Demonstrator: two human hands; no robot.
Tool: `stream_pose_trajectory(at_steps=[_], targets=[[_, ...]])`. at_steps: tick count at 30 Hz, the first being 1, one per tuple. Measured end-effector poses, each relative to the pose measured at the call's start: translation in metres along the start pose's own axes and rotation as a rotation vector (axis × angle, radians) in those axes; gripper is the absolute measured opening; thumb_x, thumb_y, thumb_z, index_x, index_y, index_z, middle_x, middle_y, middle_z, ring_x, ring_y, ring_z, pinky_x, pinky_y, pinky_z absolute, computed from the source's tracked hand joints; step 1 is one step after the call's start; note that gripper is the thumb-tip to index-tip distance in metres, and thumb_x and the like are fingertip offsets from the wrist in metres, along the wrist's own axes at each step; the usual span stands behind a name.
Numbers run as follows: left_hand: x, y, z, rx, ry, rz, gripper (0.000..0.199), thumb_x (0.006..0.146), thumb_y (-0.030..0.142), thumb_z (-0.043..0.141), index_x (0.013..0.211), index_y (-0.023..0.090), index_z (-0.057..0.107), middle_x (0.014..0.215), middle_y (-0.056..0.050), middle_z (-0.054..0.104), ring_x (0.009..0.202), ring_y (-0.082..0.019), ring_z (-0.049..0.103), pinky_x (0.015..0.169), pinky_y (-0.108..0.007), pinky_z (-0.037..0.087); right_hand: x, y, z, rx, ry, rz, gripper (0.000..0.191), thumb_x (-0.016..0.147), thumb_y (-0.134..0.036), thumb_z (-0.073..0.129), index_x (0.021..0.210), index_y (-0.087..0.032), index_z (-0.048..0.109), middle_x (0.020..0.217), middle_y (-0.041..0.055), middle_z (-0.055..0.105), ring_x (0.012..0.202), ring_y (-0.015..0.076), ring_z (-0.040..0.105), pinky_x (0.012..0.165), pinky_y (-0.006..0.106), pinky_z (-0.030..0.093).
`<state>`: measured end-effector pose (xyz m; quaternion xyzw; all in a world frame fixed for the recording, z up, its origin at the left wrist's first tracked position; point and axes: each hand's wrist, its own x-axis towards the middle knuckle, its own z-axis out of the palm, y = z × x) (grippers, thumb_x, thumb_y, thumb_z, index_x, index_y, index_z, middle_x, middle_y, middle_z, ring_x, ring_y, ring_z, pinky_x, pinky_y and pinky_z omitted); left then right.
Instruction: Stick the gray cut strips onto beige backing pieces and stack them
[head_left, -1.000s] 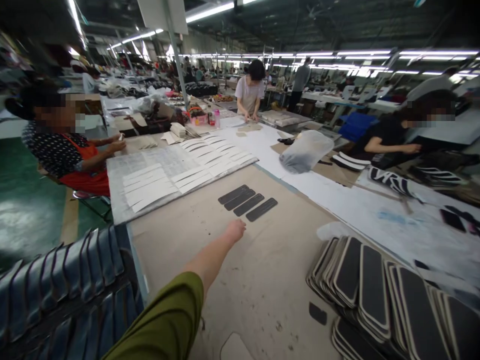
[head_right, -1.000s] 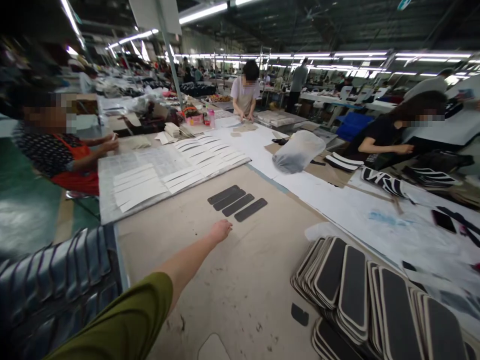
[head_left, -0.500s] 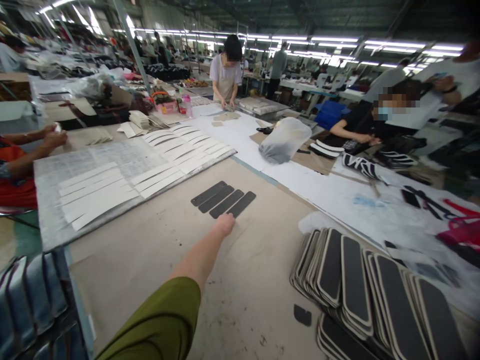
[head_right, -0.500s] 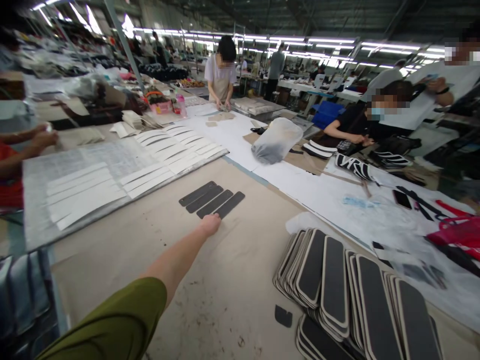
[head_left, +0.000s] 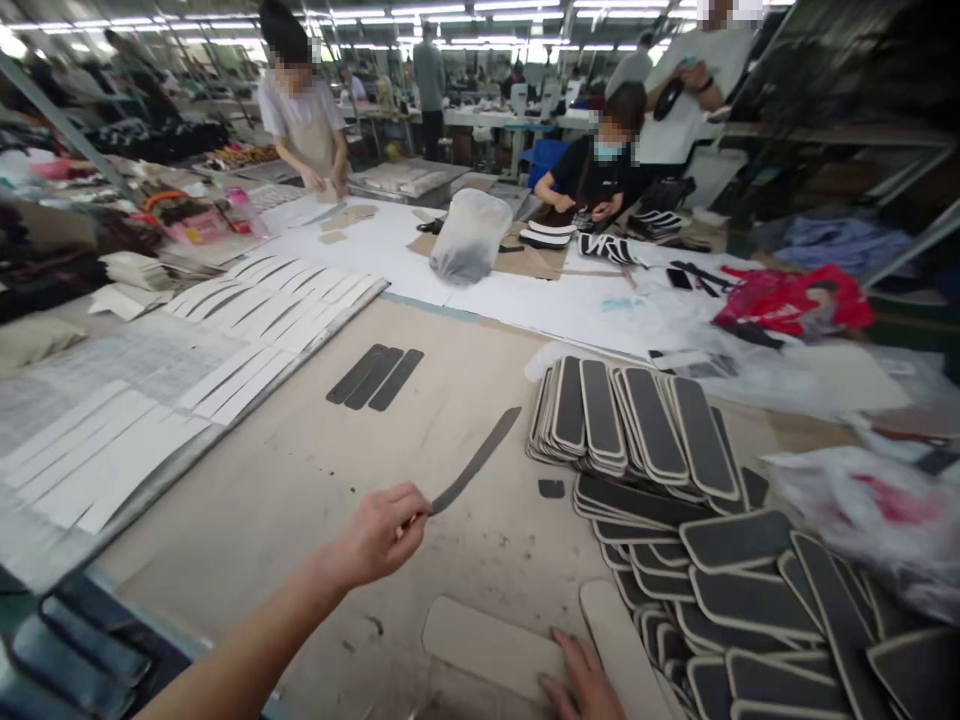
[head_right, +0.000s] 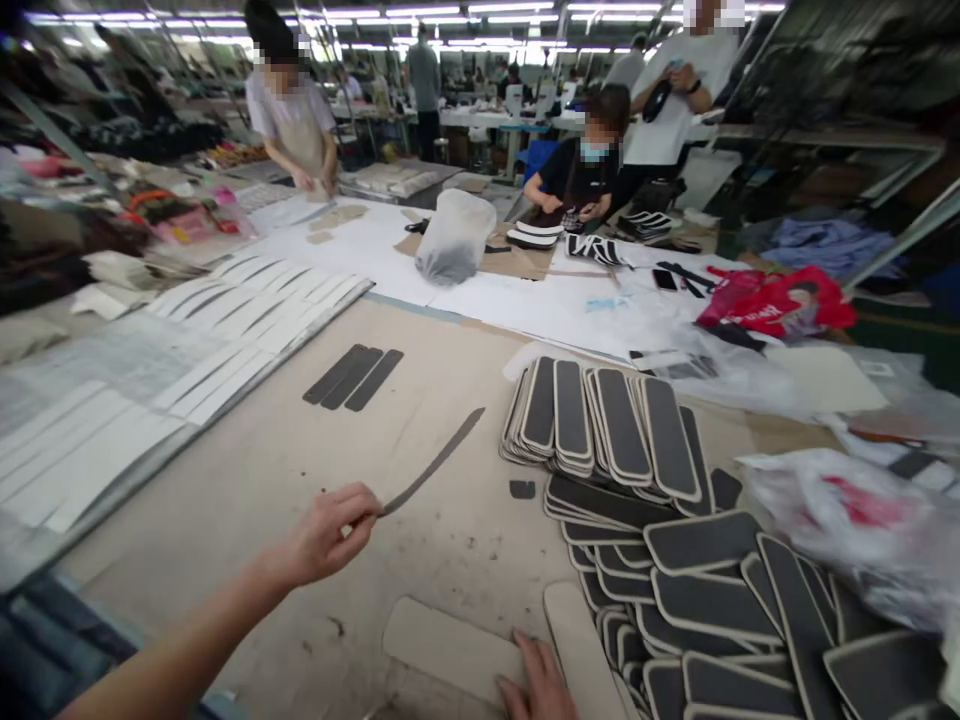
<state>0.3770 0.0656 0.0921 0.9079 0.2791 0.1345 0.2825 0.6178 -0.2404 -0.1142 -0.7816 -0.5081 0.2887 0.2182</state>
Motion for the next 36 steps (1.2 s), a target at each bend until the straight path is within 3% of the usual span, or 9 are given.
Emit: stream_pose_trajectory(at_steps=[4,7,9,15,20,23,27,31,36], targets=[[-0.048,0.064,-0.005,-0.181,-0.227,-0.006,0.015,0.078,0.009,0.041,0.079,0.018,0.053,0.073,-0.002,0.052,0.067,-0.011,0.049,0.063,-0.022,0.037,0.003,-0.014,-0.017,0.323,0.107,0.102,0.063,0.075,-0.052,0.050,0.128,-0.019,0.042,0.133,0.0108,0.041,0.123,0.0273,0.036,0.103,0.043,0.030],[-0.072,0.091,0.003,-0.239,-0.345,-0.039,0.016,0.075,0.007,0.042,0.077,0.018,0.053,0.072,0.000,0.053,0.068,-0.011,0.049,0.064,-0.022,0.037,0.007,-0.035,-0.039,0.803,0.019,0.308,0.074,0.073,-0.063,0.045,0.133,-0.021,0.035,0.133,0.0123,0.042,0.112,0.0251,0.049,0.092,0.039,0.041],[-0.083,0.101,0.011,-0.249,-0.394,-0.051,0.016,0.074,0.007,0.043,0.075,0.018,0.054,0.071,0.001,0.053,0.067,-0.011,0.049,0.064,-0.021,0.036,0.007,-0.049,-0.051,0.991,-0.062,0.360,0.075,0.070,-0.065,0.049,0.132,-0.024,0.037,0.132,0.0108,0.043,0.106,0.0227,0.053,0.086,0.036,0.045],[-0.101,0.116,0.023,-0.319,-0.438,-0.118,0.014,0.073,0.010,0.044,0.068,0.017,0.054,0.067,0.001,0.053,0.067,-0.011,0.048,0.064,-0.021,0.036,-0.016,-0.062,-0.059,0.944,-0.198,0.279,0.049,0.068,-0.058,0.057,0.102,-0.023,0.064,0.098,0.0059,0.064,0.086,0.0191,0.058,0.071,0.030,0.047],[-0.116,0.096,0.043,-0.557,-0.386,-0.437,0.009,0.073,0.019,0.046,0.068,0.016,0.053,0.058,0.003,0.048,0.058,-0.010,0.046,0.054,-0.020,0.033,-0.042,-0.040,-0.043,0.950,-0.088,0.375,0.042,0.064,-0.053,0.060,0.087,-0.019,0.067,0.071,0.0016,0.065,0.066,0.0160,0.059,0.065,0.028,0.048],[-0.122,0.067,0.071,-0.718,-0.343,-0.575,0.015,0.071,0.030,0.055,0.073,0.015,0.053,0.057,0.005,0.048,0.054,-0.008,0.044,0.051,-0.020,0.032,-0.051,-0.027,-0.031,0.899,-0.036,0.426,0.041,0.060,-0.052,0.061,0.080,-0.017,0.066,0.058,0.0003,0.061,0.056,0.0162,0.057,0.057,0.029,0.048],[-0.123,0.024,0.116,-0.703,-0.280,-0.730,0.026,0.062,0.037,0.063,0.069,0.015,0.053,0.050,0.006,0.048,0.048,-0.008,0.043,0.047,-0.019,0.030,-0.051,-0.018,-0.014,0.812,0.057,0.445,0.043,0.056,-0.049,0.062,0.087,-0.018,0.060,0.057,-0.0013,0.060,0.052,0.0165,0.057,0.052,0.029,0.047],[-0.113,-0.003,0.144,-0.629,-0.263,-0.801,0.032,0.055,0.037,0.067,0.072,0.016,0.050,0.047,0.007,0.048,0.044,-0.008,0.044,0.044,-0.020,0.031,-0.040,-0.010,-0.004,0.684,0.138,0.418,0.038,0.060,-0.046,0.058,0.088,-0.020,0.053,0.054,-0.0032,0.059,0.051,0.0165,0.056,0.052,0.029,0.045],[-0.097,-0.018,0.154,-0.546,-0.247,-0.824,0.038,0.058,0.032,0.068,0.085,0.019,0.044,0.052,0.008,0.051,0.045,-0.009,0.048,0.045,-0.020,0.035,-0.031,-0.003,-0.002,0.476,0.183,0.416,0.029,0.061,-0.043,0.057,0.080,-0.023,0.049,0.059,-0.0031,0.062,0.057,0.0178,0.058,0.059,0.029,0.042]])
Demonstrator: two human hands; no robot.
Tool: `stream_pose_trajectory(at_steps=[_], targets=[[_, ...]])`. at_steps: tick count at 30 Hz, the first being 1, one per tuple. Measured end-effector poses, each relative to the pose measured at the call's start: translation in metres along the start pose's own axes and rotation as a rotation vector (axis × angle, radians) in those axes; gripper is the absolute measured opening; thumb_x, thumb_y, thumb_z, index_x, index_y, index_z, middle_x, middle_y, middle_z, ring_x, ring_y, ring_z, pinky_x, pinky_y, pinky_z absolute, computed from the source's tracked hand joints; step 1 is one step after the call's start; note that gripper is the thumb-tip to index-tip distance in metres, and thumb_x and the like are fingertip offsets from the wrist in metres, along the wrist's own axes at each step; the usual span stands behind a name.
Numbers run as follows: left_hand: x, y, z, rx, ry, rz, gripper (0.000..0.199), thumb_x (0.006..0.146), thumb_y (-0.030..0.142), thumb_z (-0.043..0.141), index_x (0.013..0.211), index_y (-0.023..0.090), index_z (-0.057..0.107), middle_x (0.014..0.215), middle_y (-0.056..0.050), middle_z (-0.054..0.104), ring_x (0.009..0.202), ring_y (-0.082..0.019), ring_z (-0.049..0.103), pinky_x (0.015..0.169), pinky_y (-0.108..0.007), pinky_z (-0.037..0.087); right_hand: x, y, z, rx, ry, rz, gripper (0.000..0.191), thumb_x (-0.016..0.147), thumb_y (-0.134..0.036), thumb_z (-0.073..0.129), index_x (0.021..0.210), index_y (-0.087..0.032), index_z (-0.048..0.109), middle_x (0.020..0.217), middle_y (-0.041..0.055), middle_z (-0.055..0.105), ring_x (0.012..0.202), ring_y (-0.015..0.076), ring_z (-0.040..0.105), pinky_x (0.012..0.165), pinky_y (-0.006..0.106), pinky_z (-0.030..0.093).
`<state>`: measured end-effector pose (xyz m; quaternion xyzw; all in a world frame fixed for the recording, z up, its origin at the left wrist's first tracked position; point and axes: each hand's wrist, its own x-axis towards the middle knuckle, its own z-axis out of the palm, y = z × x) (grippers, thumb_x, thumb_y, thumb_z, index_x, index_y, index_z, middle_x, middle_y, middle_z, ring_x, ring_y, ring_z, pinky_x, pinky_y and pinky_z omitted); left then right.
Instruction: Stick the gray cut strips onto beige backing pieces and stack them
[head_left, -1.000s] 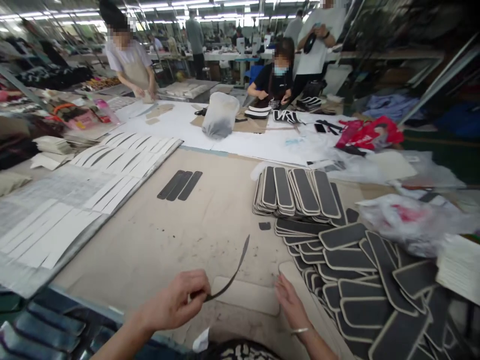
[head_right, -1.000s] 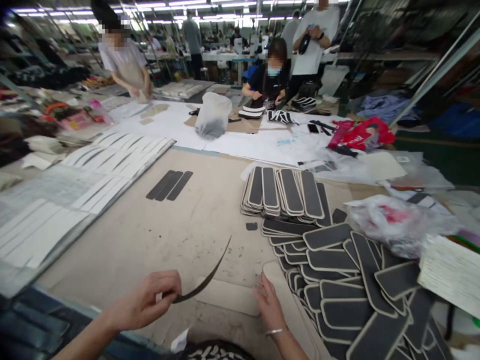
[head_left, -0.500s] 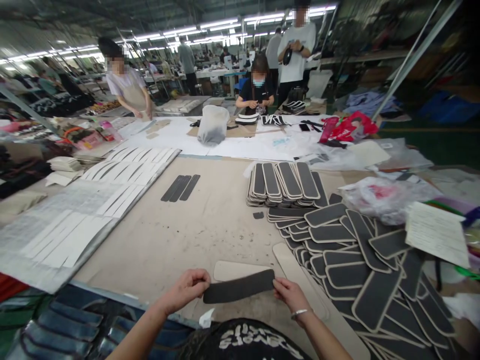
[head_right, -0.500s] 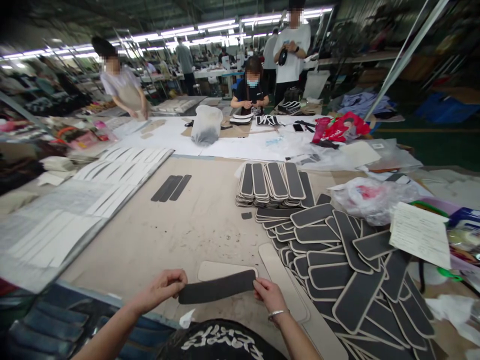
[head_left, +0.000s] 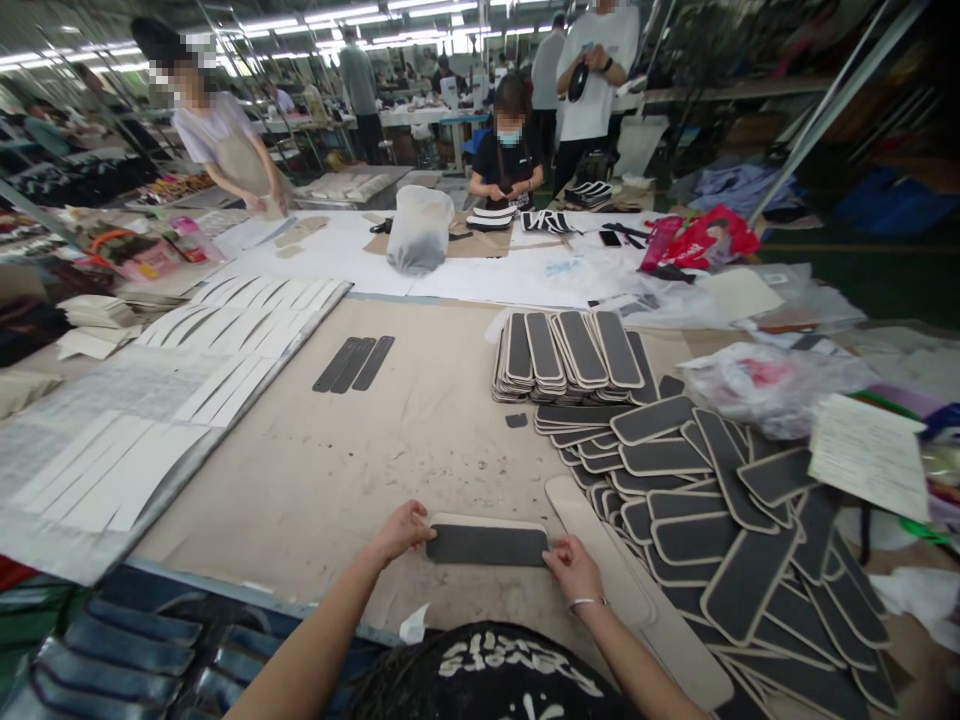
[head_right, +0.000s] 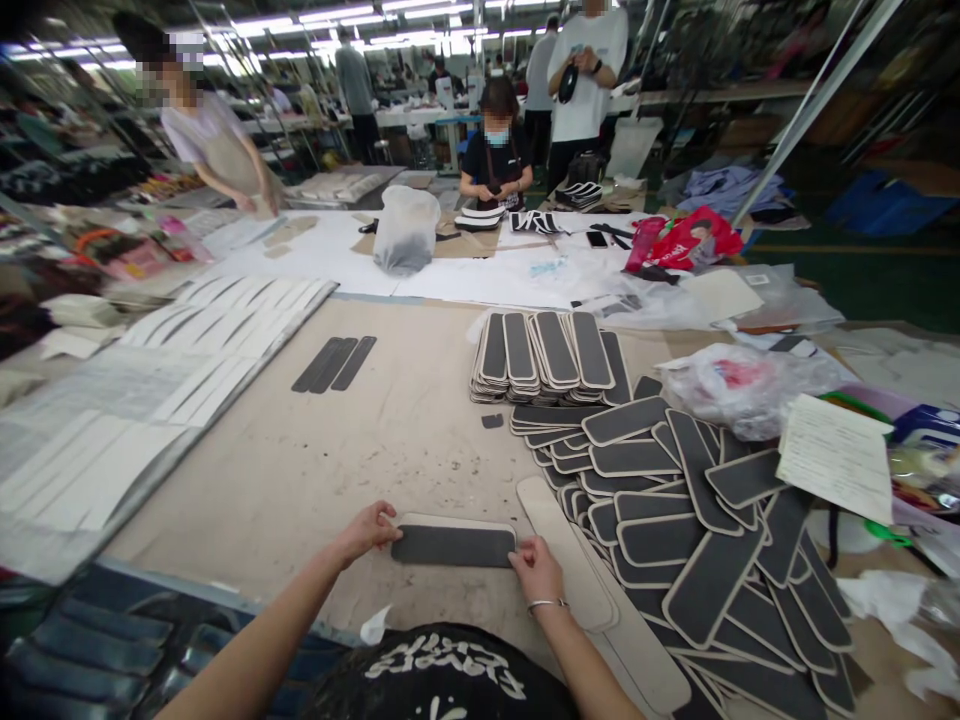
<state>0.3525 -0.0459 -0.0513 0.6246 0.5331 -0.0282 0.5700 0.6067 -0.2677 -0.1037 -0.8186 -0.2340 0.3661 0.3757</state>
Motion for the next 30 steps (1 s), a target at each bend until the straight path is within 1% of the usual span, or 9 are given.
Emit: stream_pose_trajectory(at_steps=[4,7,14,19,25,30], targets=[[0.013,0.001,0.004,0.107,0.077,0.017,0.026,0.066,0.021,0.061,0.085,0.019,0.045,0.054,0.008,0.052,0.050,-0.009,0.051,0.049,-0.019,0.035,0.001,-0.002,0.000,-0.130,0.021,0.009,0.025,0.065,-0.043,0.056,0.078,-0.023,0.049,0.063,-0.0022,0.064,0.063,0.0190,0.060,0.062,0.030,0.040],[0.019,0.000,0.009,0.195,0.130,0.023,0.021,0.068,0.016,0.059,0.085,0.018,0.046,0.056,0.007,0.053,0.055,-0.009,0.053,0.051,-0.019,0.033,0.003,-0.005,0.000,-0.206,0.032,0.029,0.023,0.067,-0.042,0.055,0.078,-0.023,0.050,0.065,-0.0009,0.065,0.065,0.0193,0.060,0.063,0.030,0.040],[0.019,-0.002,0.014,0.327,0.195,0.006,0.019,0.069,0.021,0.060,0.085,0.018,0.049,0.059,0.005,0.055,0.060,-0.011,0.054,0.053,-0.020,0.032,0.006,-0.013,-0.001,-0.327,0.001,0.048,0.018,0.068,-0.039,0.058,0.073,-0.023,0.051,0.065,-0.0017,0.066,0.064,0.0177,0.061,0.060,0.027,0.039],[0.018,-0.002,0.013,0.384,0.217,-0.005,0.021,0.065,0.018,0.063,0.082,0.018,0.051,0.061,0.005,0.056,0.063,-0.011,0.054,0.056,-0.020,0.033,0.007,-0.016,-0.004,-0.370,-0.034,0.053,0.021,0.068,-0.042,0.056,0.076,-0.022,0.051,0.068,-0.0006,0.066,0.067,0.0192,0.061,0.062,0.028,0.038],[0.019,-0.003,0.016,0.429,0.227,-0.013,0.017,0.069,0.018,0.061,0.083,0.018,0.051,0.066,0.003,0.058,0.066,-0.011,0.055,0.057,-0.020,0.033,0.009,-0.016,-0.005,-0.381,-0.056,0.059,0.022,0.068,-0.043,0.056,0.076,-0.023,0.052,0.068,-0.0014,0.067,0.068,0.0187,0.061,0.062,0.028,0.039],[0.022,-0.003,0.016,0.452,0.205,-0.010,0.019,0.068,0.018,0.061,0.083,0.019,0.050,0.068,0.003,0.059,0.067,-0.012,0.055,0.058,-0.020,0.034,0.009,-0.018,-0.004,-0.382,-0.046,0.067,0.021,0.067,-0.042,0.057,0.075,-0.023,0.051,0.067,-0.0015,0.067,0.067,0.0184,0.061,0.063,0.028,0.039]])
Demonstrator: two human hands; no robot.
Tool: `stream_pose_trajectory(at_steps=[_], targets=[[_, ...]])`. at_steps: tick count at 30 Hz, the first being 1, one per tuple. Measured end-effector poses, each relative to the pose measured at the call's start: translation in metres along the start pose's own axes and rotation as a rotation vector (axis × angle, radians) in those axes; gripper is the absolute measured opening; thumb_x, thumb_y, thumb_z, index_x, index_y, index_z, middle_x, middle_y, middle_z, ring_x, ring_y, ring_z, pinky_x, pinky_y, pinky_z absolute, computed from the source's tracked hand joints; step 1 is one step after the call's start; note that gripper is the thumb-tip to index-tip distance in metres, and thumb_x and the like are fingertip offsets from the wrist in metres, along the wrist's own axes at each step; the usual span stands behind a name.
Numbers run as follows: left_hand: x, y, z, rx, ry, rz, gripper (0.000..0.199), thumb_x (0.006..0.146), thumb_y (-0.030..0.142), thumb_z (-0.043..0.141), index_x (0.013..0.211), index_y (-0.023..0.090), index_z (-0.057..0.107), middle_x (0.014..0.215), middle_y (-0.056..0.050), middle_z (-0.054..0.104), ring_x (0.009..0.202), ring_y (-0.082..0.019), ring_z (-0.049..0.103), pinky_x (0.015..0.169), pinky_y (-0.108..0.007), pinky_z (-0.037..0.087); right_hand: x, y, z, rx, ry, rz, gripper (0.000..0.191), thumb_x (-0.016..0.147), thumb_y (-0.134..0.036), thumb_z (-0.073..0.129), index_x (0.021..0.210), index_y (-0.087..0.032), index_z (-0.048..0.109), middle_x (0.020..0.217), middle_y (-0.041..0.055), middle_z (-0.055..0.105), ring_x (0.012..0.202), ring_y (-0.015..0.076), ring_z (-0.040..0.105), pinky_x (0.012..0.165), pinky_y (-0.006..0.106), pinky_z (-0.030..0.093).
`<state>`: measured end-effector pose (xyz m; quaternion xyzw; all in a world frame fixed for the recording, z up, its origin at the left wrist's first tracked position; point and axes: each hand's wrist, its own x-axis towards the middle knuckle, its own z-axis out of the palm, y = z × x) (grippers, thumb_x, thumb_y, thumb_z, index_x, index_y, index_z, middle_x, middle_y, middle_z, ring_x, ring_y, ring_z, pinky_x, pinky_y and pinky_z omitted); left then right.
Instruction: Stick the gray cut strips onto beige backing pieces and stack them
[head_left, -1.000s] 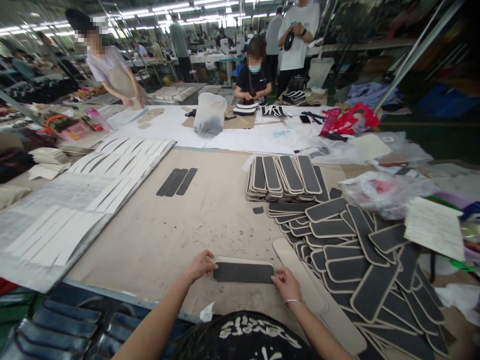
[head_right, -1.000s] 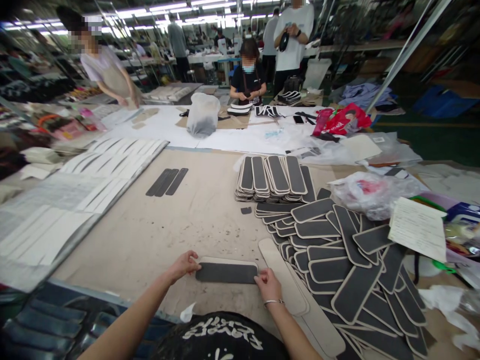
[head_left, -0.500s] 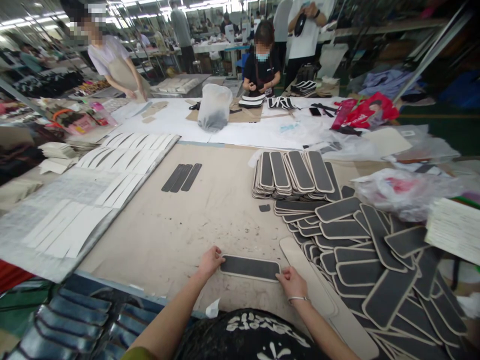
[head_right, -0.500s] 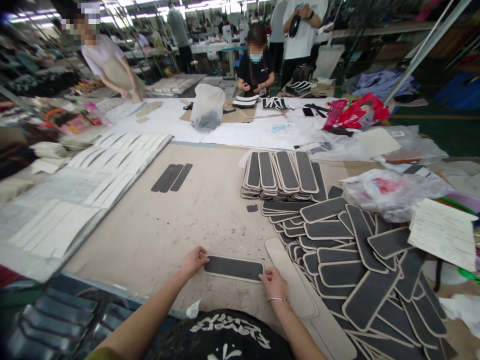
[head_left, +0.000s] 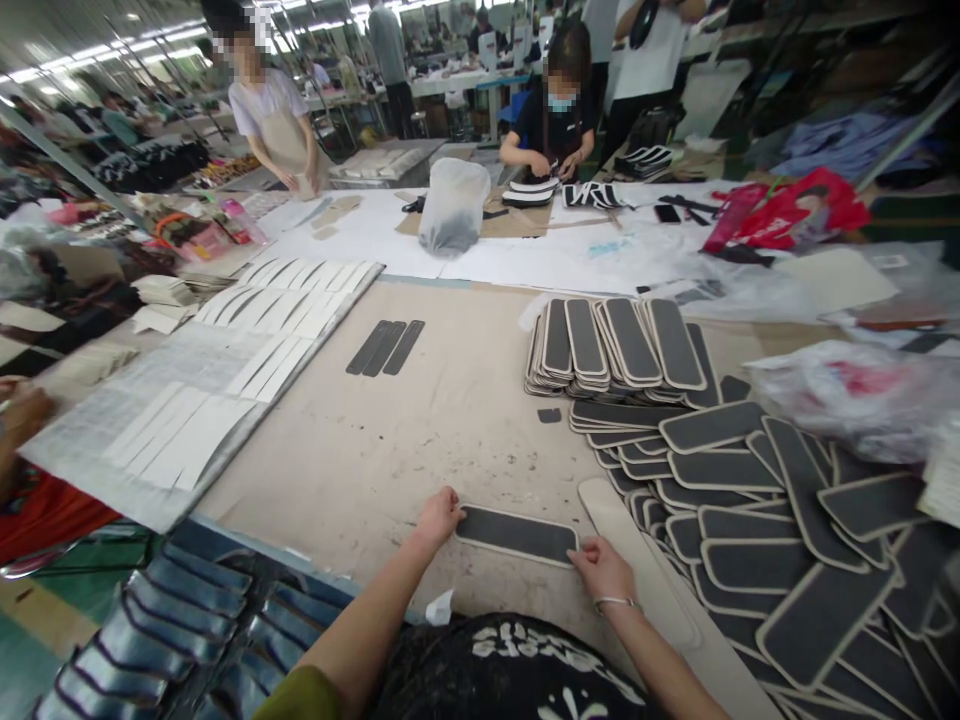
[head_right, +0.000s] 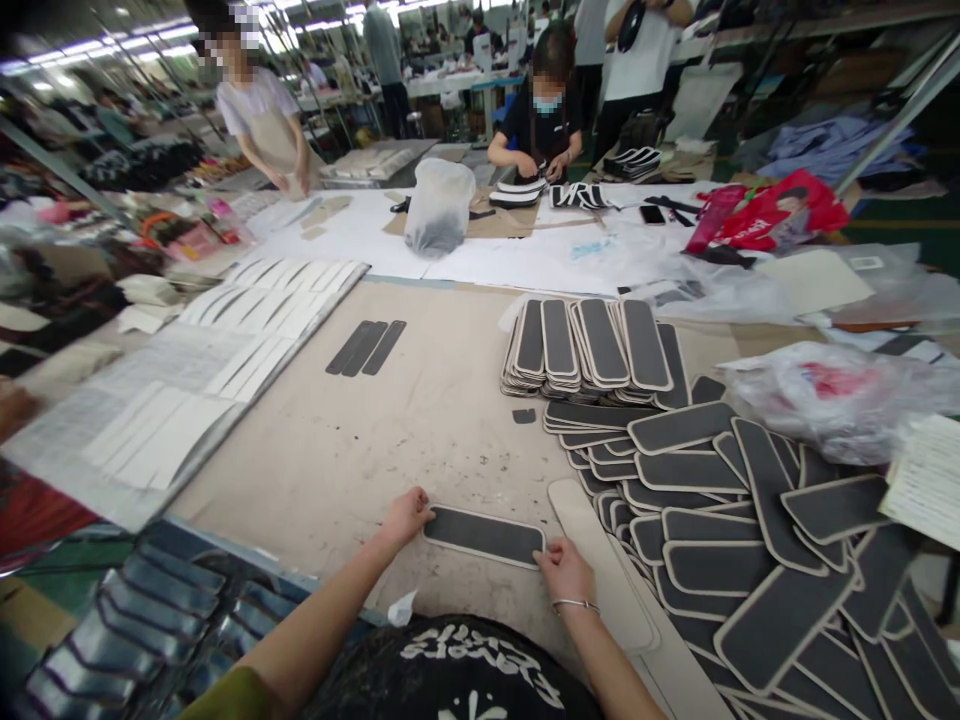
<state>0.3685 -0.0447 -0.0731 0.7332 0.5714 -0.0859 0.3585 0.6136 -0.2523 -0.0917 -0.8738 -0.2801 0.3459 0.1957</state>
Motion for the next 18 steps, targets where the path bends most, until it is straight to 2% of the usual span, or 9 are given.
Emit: stream_pose_trajectory(at_steps=[9,18], targets=[[0.0038,0.0016,-0.0006,0.027,-0.034,0.011,0.026,0.068,0.017,0.060,0.091,0.018,0.048,0.064,0.003,0.060,0.063,-0.012,0.057,0.055,-0.020,0.033,0.0042,-0.0021,0.0002,0.005,0.000,0.032,0.017,0.066,-0.036,0.061,0.073,-0.023,0.053,0.065,-0.0028,0.066,0.068,0.0167,0.062,0.063,0.026,0.041],[0.0009,0.0044,-0.0003,0.047,-0.008,-0.010,0.025,0.067,0.017,0.061,0.090,0.018,0.049,0.068,0.002,0.062,0.069,-0.013,0.058,0.058,-0.021,0.035,0.0047,-0.0052,-0.0035,-0.005,-0.030,0.013,0.015,0.065,-0.034,0.060,0.073,-0.023,0.053,0.064,-0.0029,0.065,0.066,0.0164,0.061,0.061,0.026,0.040]])
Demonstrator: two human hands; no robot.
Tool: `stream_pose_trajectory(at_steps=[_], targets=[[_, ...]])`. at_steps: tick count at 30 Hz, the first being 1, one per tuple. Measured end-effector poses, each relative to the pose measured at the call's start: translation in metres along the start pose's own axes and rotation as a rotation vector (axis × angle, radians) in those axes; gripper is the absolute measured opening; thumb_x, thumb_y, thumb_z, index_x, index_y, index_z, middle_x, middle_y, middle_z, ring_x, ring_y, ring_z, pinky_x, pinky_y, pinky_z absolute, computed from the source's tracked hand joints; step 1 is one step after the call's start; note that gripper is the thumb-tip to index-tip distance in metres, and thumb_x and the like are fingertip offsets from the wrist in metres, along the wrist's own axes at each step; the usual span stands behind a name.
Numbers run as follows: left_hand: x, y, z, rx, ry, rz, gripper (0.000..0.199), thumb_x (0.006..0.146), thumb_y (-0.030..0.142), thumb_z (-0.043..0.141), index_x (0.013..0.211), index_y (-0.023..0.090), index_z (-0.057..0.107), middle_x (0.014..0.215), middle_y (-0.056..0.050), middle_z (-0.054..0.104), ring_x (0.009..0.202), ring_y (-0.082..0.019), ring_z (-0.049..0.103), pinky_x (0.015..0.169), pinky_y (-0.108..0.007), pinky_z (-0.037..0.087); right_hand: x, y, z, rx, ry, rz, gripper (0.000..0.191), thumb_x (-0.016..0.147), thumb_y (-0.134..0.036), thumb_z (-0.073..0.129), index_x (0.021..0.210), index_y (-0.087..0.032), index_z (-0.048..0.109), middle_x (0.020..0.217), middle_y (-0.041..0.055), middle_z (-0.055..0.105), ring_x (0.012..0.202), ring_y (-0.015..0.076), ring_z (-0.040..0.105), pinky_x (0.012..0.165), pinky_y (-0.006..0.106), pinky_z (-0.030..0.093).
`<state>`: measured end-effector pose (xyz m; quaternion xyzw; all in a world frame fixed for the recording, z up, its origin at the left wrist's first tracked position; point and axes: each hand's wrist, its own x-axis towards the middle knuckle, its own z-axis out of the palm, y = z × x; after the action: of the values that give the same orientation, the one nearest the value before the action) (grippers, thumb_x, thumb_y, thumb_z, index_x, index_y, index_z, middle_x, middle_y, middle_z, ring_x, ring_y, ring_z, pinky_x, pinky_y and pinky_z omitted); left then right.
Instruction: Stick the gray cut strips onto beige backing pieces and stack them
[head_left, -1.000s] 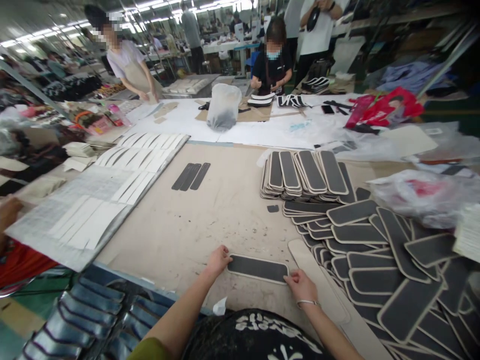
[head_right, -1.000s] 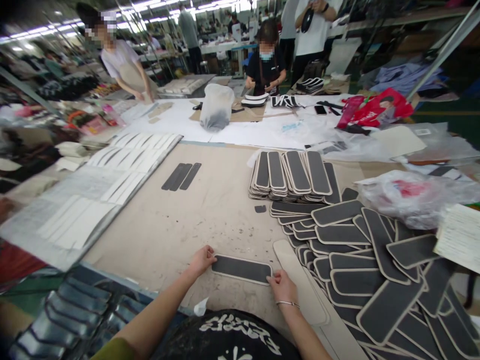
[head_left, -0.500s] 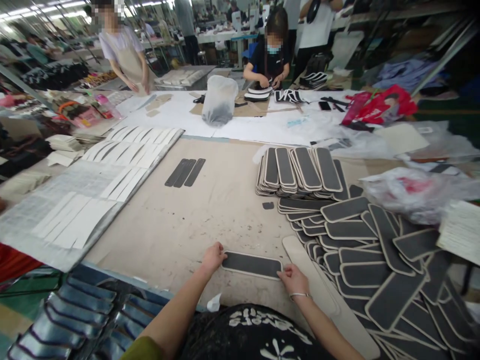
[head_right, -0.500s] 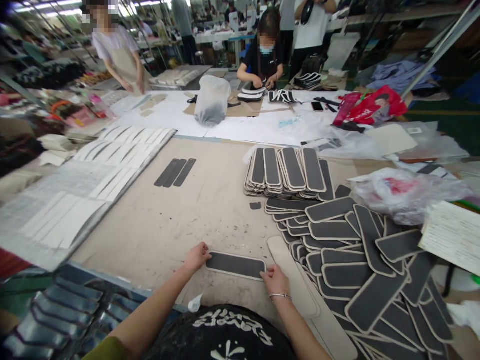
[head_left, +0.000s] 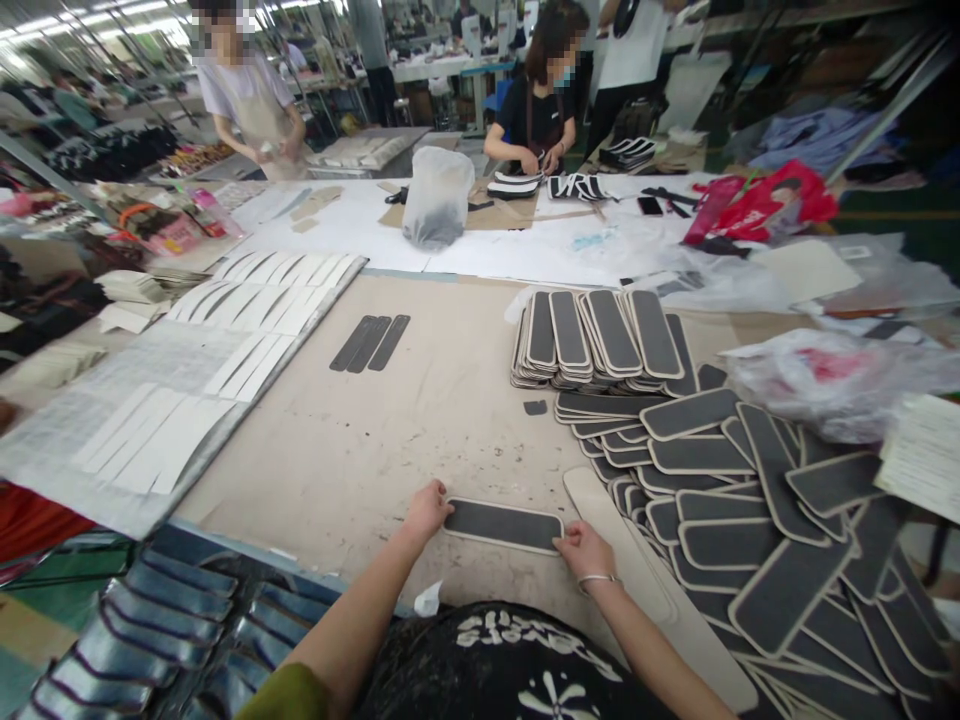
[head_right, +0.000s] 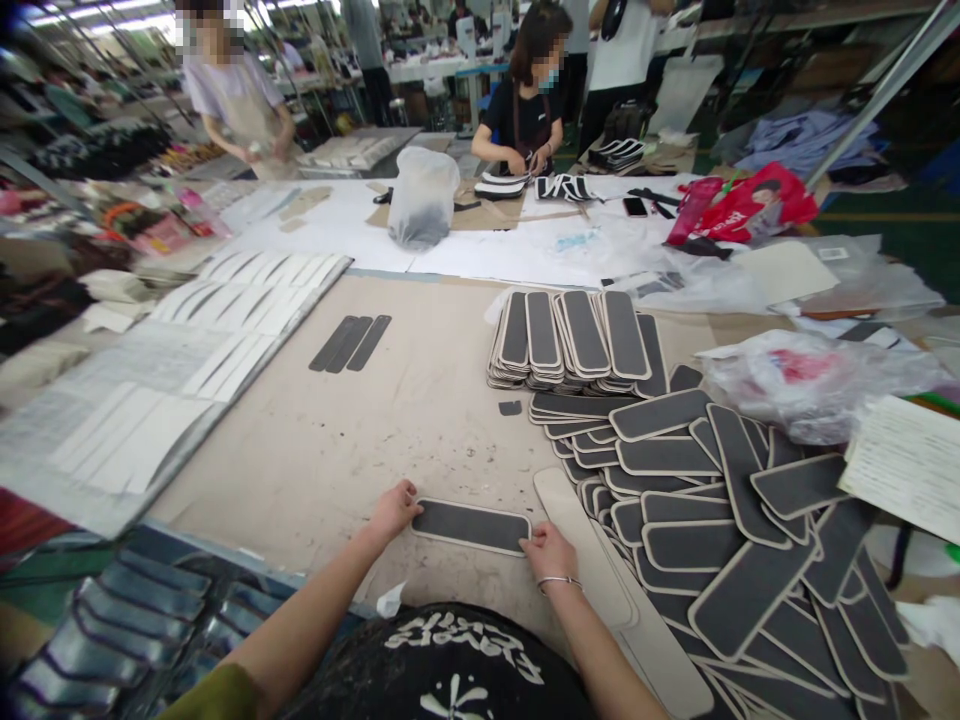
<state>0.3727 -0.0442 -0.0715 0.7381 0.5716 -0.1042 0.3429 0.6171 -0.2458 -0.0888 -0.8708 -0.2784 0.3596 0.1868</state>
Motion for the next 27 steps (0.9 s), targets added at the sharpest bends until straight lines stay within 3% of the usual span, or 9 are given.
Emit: stream_pose_trajectory(at_steps=[17,19,22,24,27], targets=[[-0.003,0.003,0.001,0.011,0.012,0.004,0.032,0.068,0.016,0.058,0.097,0.016,0.048,0.065,0.001,0.062,0.065,-0.014,0.059,0.057,-0.022,0.037,-0.001,0.000,0.002,-0.063,-0.007,-0.038,0.013,0.068,-0.031,0.058,0.074,-0.023,0.049,0.066,-0.0030,0.065,0.066,0.0163,0.060,0.062,0.026,0.038],[-0.007,0.004,0.000,0.024,0.045,0.014,0.034,0.068,0.016,0.058,0.100,0.015,0.048,0.073,-0.002,0.063,0.070,-0.016,0.059,0.062,-0.024,0.040,0.000,0.000,0.003,-0.077,-0.012,-0.045,0.013,0.069,-0.031,0.057,0.074,-0.023,0.048,0.065,-0.0030,0.065,0.065,0.0163,0.060,0.061,0.026,0.037],[-0.023,0.006,0.000,0.049,0.138,0.046,0.038,0.075,0.020,0.052,0.111,0.012,0.044,0.102,-0.012,0.059,0.093,-0.020,0.057,0.079,-0.028,0.041,0.000,0.001,0.003,-0.095,-0.017,-0.064,0.014,0.069,-0.032,0.056,0.074,-0.023,0.047,0.064,-0.0034,0.064,0.064,0.0163,0.060,0.059,0.026,0.036],[-0.039,0.010,0.004,0.068,0.196,0.115,0.039,0.081,0.024,0.045,0.119,0.012,0.041,0.117,-0.014,0.051,0.108,-0.021,0.049,0.092,-0.031,0.036,0.000,0.001,0.004,-0.106,-0.024,-0.081,0.014,0.070,-0.032,0.055,0.074,-0.023,0.046,0.063,-0.0037,0.063,0.062,0.0157,0.059,0.058,0.025,0.035],[-0.064,0.024,0.022,0.152,0.189,0.453,0.047,0.085,0.029,0.040,0.129,0.015,0.034,0.134,-0.012,0.039,0.125,-0.023,0.033,0.103,-0.036,0.026,0.000,0.003,0.005,-0.129,-0.037,-0.107,0.013,0.071,-0.032,0.053,0.075,-0.023,0.045,0.062,-0.0039,0.062,0.060,0.0150,0.057,0.056,0.025,0.034]])
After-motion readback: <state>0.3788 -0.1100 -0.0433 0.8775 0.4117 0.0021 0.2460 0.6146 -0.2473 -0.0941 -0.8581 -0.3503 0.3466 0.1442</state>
